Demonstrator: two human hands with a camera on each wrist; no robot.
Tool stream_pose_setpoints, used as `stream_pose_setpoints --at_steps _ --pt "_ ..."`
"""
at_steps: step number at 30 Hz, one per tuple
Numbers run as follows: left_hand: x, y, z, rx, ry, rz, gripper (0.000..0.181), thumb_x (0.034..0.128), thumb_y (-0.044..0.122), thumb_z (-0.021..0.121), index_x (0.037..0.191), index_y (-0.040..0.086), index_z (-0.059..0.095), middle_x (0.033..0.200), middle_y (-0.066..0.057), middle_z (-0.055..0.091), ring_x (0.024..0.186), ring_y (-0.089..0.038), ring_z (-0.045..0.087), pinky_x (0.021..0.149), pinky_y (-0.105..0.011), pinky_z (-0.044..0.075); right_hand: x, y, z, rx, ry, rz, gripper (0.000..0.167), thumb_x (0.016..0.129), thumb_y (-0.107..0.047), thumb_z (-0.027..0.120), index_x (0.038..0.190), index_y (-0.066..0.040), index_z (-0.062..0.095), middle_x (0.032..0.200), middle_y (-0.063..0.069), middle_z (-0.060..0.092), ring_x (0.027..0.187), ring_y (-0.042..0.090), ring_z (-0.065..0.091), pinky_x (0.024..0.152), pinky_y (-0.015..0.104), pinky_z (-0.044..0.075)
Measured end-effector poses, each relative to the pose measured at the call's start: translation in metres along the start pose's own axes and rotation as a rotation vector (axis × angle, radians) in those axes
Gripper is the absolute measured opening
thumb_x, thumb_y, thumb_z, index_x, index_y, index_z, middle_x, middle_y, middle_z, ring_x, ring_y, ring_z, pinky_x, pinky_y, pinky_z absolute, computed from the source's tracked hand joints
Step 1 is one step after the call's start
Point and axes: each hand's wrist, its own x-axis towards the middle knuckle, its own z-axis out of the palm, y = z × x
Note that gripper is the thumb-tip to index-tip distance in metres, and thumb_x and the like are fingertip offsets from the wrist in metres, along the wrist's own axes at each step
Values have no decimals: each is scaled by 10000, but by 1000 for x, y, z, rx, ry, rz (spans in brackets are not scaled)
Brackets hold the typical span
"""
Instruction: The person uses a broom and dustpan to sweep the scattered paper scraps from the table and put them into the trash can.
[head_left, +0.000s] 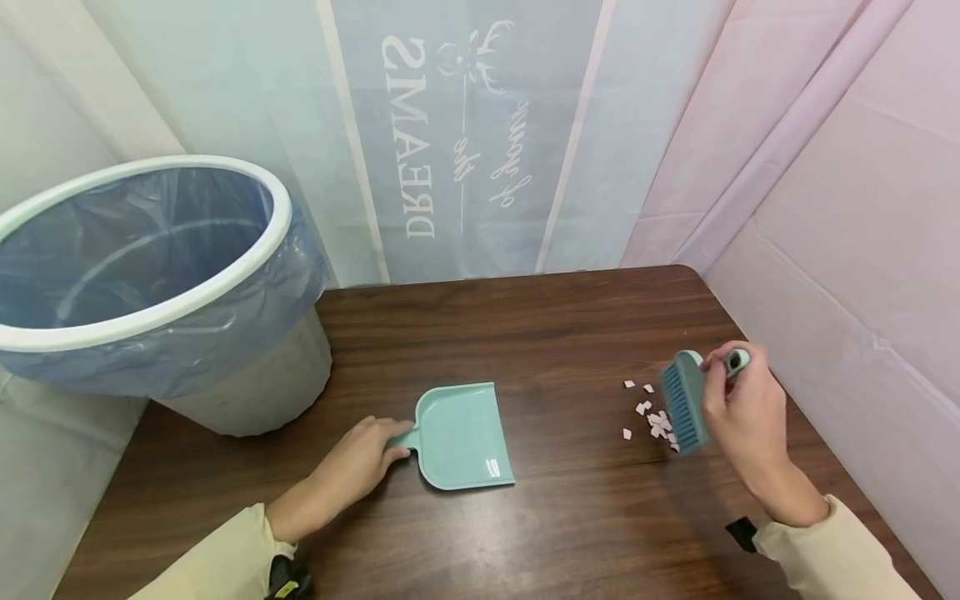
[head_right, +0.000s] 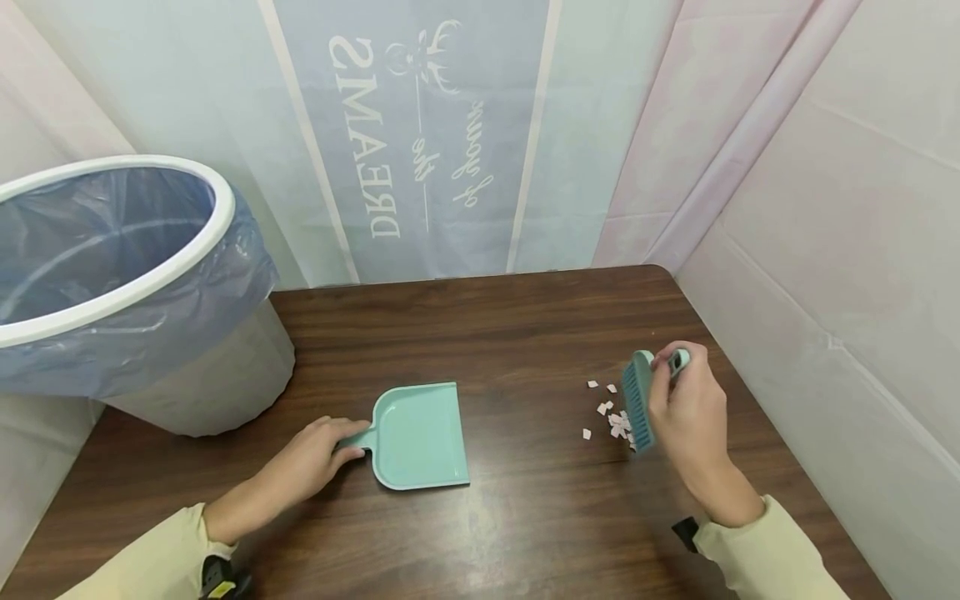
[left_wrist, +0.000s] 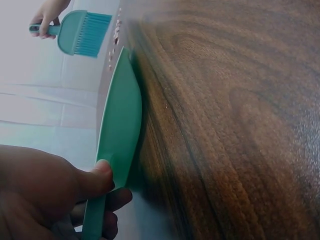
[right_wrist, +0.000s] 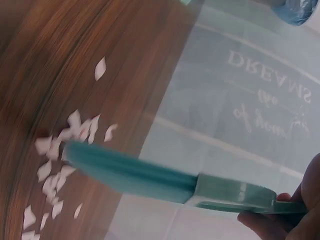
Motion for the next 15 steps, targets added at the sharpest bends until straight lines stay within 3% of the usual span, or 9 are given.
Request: stream_pose_setpoints --at_steps 8,11,15 --pt "0 0 -1 -7 -5 3 388 883 74 771 1253 -13 698 1201 -134 720 1079 -305 657 910 -435 541 0 24 -2 -130 -54 -118 148 919 92 569 1064 99 545 842 241 631 591 322 573 460 389 405" --pt "0 0 -2 -5 -8 6 389 885 80 770 1256 -13 697 1203 -137 719 1085 -307 659 909 -435 542 -3 30 -1 -127 -62 -108 155 917 98 577 1068 96 542 845 233 637 588 293 558 459 319 395" --pt "-1 1 -3 -3 -11 0 390 887 77 768 1258 -19 694 1205 -145 716 1087 -313 658 911 -442 540 -5 29 1 -109 -70 -99 170 905 109 598 1066 84 550 860 196 657 606 99 482 487 196 340"
